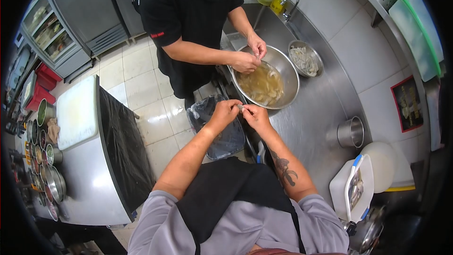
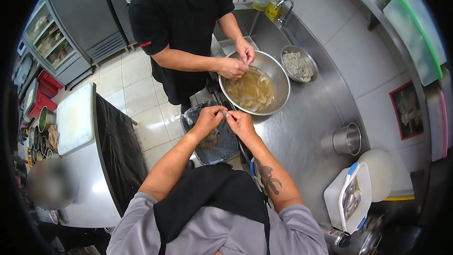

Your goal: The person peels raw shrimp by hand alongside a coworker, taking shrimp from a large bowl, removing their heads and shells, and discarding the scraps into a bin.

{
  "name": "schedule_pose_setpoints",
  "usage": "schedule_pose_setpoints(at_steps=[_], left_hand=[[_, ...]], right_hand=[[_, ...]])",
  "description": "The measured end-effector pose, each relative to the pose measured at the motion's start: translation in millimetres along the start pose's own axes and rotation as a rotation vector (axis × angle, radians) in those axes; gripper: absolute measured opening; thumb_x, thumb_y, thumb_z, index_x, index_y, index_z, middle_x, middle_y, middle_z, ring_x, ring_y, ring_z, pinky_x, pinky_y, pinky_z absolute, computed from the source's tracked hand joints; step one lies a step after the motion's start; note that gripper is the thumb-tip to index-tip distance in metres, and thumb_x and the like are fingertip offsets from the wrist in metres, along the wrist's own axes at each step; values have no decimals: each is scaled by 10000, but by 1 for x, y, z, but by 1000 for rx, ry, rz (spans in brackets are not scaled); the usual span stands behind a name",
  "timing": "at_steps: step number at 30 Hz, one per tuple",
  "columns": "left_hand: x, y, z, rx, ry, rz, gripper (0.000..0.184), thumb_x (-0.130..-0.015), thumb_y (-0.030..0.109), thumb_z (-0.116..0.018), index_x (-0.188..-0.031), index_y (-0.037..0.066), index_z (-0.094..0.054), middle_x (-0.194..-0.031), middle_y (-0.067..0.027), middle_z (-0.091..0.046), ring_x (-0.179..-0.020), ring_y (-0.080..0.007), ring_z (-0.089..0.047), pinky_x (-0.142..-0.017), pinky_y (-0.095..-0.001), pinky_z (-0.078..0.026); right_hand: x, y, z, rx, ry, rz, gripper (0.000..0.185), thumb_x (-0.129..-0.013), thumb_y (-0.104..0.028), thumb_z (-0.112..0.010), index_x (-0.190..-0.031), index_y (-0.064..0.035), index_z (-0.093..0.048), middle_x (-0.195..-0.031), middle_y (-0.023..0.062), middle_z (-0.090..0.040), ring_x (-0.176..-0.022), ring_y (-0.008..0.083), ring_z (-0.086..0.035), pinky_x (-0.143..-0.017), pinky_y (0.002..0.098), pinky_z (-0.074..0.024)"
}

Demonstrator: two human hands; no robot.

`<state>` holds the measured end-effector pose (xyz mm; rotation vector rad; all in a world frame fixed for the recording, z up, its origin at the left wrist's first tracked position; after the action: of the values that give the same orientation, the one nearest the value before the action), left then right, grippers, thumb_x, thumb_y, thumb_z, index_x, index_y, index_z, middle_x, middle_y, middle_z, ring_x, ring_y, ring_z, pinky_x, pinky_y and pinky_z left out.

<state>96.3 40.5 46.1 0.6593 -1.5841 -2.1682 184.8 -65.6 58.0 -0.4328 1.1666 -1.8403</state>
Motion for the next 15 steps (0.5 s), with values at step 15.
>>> schedule_pose_setpoints(at_steps=[15], left_hand=[[0,-39,-24,642,-127,341,169,-894,119,-642,-1033,27,-669,-888,7,-667,-752,-58,-576,-654,-198,-459]], right_hand=[[0,28,2,-274,45,-223,227,-928,-154,-617,-1064,17,-676,-815,14,-655,-660,61,-572,-581,212,-481]])
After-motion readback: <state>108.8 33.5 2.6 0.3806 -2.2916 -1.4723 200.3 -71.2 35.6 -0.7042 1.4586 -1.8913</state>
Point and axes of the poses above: each hand's wrist, its own x-axis away from the middle knuckle, its own z-axis out of the back of the hand, y = z × x, the point moved 9 cm from there along -x, towards the middle knuckle
